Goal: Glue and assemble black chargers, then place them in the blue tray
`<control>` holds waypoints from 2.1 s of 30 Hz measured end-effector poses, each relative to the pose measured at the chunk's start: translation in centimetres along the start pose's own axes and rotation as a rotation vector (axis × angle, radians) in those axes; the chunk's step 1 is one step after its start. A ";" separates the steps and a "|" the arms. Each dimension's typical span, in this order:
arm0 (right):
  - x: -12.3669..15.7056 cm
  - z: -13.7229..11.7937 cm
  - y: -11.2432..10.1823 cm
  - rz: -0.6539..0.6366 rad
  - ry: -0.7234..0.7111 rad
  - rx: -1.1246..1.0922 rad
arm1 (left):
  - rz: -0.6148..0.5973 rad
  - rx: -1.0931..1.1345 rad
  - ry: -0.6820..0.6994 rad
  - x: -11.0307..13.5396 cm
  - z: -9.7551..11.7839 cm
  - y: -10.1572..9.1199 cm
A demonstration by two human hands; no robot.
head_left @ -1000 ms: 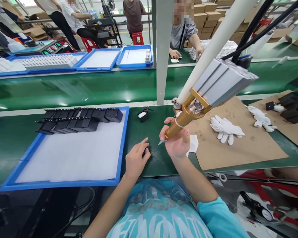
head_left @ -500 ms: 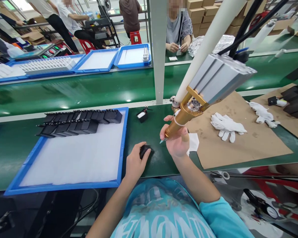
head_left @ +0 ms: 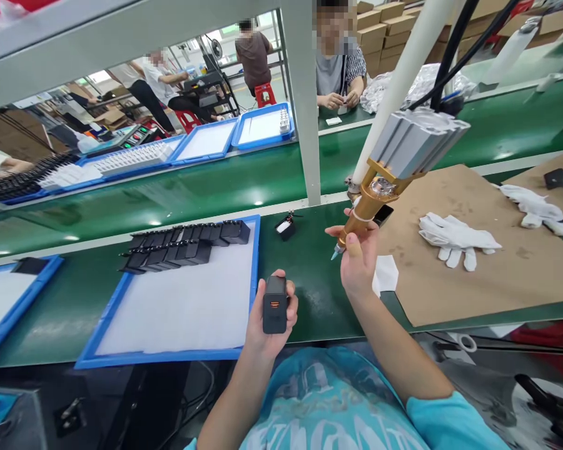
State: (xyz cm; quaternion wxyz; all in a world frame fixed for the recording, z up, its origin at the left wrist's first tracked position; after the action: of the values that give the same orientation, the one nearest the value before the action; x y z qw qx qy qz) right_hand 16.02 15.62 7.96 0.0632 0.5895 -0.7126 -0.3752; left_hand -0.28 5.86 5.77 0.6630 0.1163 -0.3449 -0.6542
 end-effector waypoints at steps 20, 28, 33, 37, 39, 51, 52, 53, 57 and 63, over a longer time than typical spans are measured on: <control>1.7 -1.3 -0.4 -0.006 -0.326 0.411 | 0.041 -1.386 0.277 -1.6 3.2 -2.5; 7.7 2.6 1.9 -0.684 0.005 0.720 | 0.142 -2.040 0.648 -7.7 3.5 -1.7; 7.4 4.1 0.8 -0.748 0.079 0.885 | 0.022 -1.917 0.616 -9.2 1.5 -0.1; 6.6 4.5 -0.6 -0.779 0.176 0.961 | -0.065 -1.664 0.466 -8.4 0.9 -0.4; 6.1 4.3 -1.1 -0.799 0.208 0.966 | -0.154 -1.527 0.268 -8.1 0.9 -1.2; 5.7 4.6 1.7 -0.740 0.029 1.310 | 0.172 -2.161 0.385 -15.4 7.5 -2.1; 5.8 4.7 1.6 -0.761 0.015 1.307 | 0.153 -2.167 0.357 -15.6 7.3 -2.2; 5.9 4.8 1.3 -0.781 -0.006 1.298 | 0.141 -2.165 0.343 -15.4 7.3 -2.5; 6.0 3.9 0.2 -0.835 -0.201 1.254 | 0.091 -2.147 0.303 -13.6 7.3 -3.9; 5.5 1.4 -0.1 -0.728 -0.332 1.151 | 0.029 -1.994 0.407 -11.5 7.2 -5.0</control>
State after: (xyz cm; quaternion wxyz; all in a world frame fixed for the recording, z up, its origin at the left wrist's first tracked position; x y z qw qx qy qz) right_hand 13.76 11.39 4.98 -0.4984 0.6653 -0.5555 -0.0205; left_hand -7.54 18.35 4.56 0.5120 -0.3845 0.4753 -0.6034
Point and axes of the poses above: each hand's wrist, its own x-axis away from the middle knuckle, its own y-axis out of the palm, z = x × y, the point moved 6 cm from there along -x, towards the middle knuckle, and after that the axes turned 9 degrees about -x, right-handed, at the moved point
